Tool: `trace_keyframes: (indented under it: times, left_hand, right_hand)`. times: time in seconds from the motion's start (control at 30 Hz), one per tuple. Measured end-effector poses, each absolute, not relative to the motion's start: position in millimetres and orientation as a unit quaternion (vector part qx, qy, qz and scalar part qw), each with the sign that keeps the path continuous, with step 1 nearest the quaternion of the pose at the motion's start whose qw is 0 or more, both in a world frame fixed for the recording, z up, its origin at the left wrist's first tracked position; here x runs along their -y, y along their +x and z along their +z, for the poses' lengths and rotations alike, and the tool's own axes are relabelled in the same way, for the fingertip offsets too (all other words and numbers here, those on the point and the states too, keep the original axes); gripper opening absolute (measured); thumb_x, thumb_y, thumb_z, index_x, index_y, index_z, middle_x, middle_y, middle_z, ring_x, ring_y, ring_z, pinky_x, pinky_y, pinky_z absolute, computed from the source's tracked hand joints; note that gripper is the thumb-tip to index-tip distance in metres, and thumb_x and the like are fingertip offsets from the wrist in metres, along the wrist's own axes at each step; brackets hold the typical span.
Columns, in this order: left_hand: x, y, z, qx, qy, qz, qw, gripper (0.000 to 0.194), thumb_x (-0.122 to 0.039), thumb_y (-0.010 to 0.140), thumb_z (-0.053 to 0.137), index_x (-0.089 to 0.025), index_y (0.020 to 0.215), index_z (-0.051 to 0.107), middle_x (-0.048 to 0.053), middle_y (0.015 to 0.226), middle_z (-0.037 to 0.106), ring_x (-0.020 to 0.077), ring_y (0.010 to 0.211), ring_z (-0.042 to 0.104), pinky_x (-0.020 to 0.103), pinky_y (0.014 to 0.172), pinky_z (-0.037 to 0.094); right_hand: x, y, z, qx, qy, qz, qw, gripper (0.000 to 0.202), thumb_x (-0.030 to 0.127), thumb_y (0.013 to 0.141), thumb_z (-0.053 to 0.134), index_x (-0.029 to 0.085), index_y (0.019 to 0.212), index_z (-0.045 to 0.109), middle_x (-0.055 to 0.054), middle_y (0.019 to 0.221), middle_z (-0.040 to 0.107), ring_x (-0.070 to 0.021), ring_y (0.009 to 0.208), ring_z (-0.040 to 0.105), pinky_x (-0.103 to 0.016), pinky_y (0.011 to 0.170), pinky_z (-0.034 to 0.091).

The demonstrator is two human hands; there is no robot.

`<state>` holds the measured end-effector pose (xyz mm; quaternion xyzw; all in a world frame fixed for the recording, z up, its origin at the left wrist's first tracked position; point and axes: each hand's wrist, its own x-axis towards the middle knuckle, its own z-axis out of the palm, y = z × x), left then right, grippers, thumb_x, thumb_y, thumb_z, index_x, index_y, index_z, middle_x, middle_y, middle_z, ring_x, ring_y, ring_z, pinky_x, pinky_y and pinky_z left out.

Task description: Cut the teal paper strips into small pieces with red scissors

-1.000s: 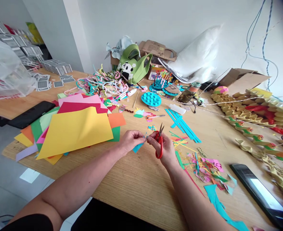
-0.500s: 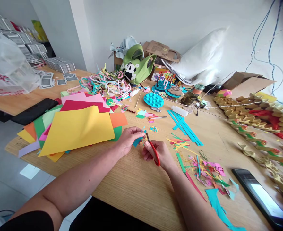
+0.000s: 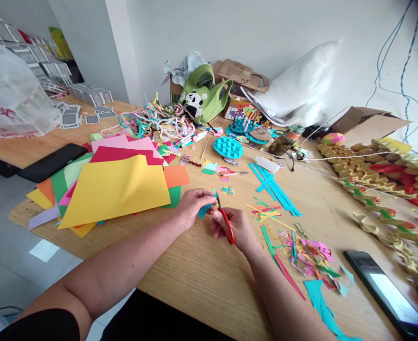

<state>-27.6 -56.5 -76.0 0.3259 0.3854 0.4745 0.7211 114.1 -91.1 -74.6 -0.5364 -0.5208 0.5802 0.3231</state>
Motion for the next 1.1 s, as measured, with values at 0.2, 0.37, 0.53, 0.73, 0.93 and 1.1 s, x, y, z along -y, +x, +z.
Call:
trace_keyframes:
  times: [0.2, 0.37, 0.53, 0.73, 0.93, 1.1]
  left_hand:
    - [55.3, -28.2, -75.4, -0.397, 0.330, 0.476, 0.712, 0.020, -0.026, 0.058, 0.074, -0.012, 0.066, 0.061, 0.001, 0.059, 0.061, 0.0108, 0.054, 0.056, 0.025, 0.056, 0.044]
    - [54.3, -28.1, -77.9, -0.402, 0.348, 0.481, 0.698, 0.019, -0.025, 0.058, 0.073, -0.012, 0.063, 0.060, -0.001, 0.057, 0.059, 0.0088, 0.052, 0.052, 0.023, 0.054, 0.040]
    - [55.2, -27.8, -79.3, -0.392, 0.332, 0.479, 0.711, 0.019, -0.025, 0.057, 0.073, -0.012, 0.063, 0.060, -0.001, 0.058, 0.057, 0.0082, 0.053, 0.051, 0.022, 0.054, 0.040]
    - [55.7, -27.5, -79.0, -0.388, 0.314, 0.480, 0.721, 0.021, -0.025, 0.056, 0.075, -0.013, 0.065, 0.060, -0.001, 0.060, 0.057, 0.0086, 0.054, 0.051, 0.023, 0.054, 0.041]
    - [54.8, -26.6, -81.5, -0.383, 0.310, 0.488, 0.720, 0.024, -0.026, 0.055, 0.077, -0.013, 0.064, 0.060, -0.002, 0.059, 0.057, 0.0081, 0.054, 0.051, 0.023, 0.054, 0.041]
    - [55.3, -26.3, -81.1, -0.390, 0.317, 0.489, 0.712, 0.025, -0.027, 0.055, 0.077, -0.013, 0.064, 0.059, -0.002, 0.058, 0.056, 0.0083, 0.053, 0.051, 0.023, 0.053, 0.042]
  right_hand:
    - [91.3, 113.9, -73.0, 0.525, -0.532, 0.581, 0.321, 0.053, 0.067, 0.062, 0.067, 0.015, 0.058, 0.056, -0.002, 0.048, 0.061, -0.0123, 0.037, 0.057, -0.020, 0.036, 0.043]
    - [91.9, 113.5, -72.7, 0.527, -0.534, 0.582, 0.313, 0.054, 0.068, 0.062, 0.066, 0.015, 0.058, 0.056, -0.002, 0.050, 0.062, -0.0127, 0.038, 0.058, -0.020, 0.036, 0.043]
    - [92.3, 112.7, -71.6, 0.534, -0.526, 0.583, 0.313, 0.054, 0.069, 0.065, 0.063, 0.015, 0.060, 0.056, -0.004, 0.052, 0.063, -0.0124, 0.040, 0.059, -0.020, 0.038, 0.044]
    - [93.0, 112.1, -71.1, 0.529, -0.535, 0.577, 0.317, 0.054, 0.069, 0.065, 0.062, 0.016, 0.060, 0.056, -0.004, 0.052, 0.063, -0.0135, 0.041, 0.059, -0.021, 0.039, 0.045]
    - [92.7, 112.6, -72.1, 0.524, -0.538, 0.577, 0.320, 0.053, 0.068, 0.065, 0.064, 0.016, 0.060, 0.056, -0.003, 0.050, 0.062, -0.0127, 0.039, 0.058, -0.021, 0.037, 0.044]
    - [92.1, 113.1, -73.9, 0.526, -0.541, 0.574, 0.317, 0.052, 0.067, 0.066, 0.064, 0.016, 0.059, 0.056, -0.002, 0.050, 0.061, -0.0124, 0.039, 0.057, -0.021, 0.037, 0.043]
